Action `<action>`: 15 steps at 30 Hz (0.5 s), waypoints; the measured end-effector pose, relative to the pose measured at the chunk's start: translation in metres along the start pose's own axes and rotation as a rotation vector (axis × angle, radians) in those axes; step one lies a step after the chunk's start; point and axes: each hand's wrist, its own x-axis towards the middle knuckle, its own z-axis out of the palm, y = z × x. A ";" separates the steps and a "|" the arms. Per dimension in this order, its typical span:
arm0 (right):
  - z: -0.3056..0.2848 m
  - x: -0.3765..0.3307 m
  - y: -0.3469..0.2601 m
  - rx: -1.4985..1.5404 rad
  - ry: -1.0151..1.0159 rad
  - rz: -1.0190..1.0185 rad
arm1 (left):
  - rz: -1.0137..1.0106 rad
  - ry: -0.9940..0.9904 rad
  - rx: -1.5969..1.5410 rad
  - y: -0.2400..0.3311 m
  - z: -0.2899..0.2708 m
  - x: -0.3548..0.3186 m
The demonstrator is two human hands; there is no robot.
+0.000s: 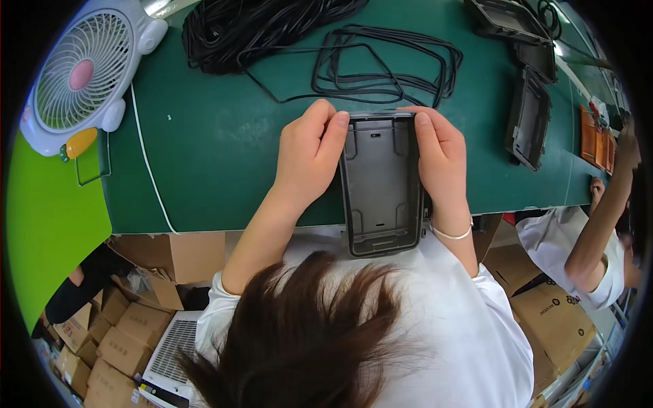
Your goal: Fitting a rubber gasket into the groove of a plastic junction box housing.
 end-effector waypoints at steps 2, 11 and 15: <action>-0.002 0.000 -0.003 -0.282 -0.017 -0.078 | -0.007 0.001 0.000 0.000 -0.001 -0.001; -0.026 0.010 -0.002 0.246 -0.234 0.300 | -0.043 0.028 -0.063 -0.001 -0.002 -0.001; -0.008 -0.005 0.005 -0.215 -0.108 -0.082 | -0.016 0.001 0.011 -0.002 0.000 -0.002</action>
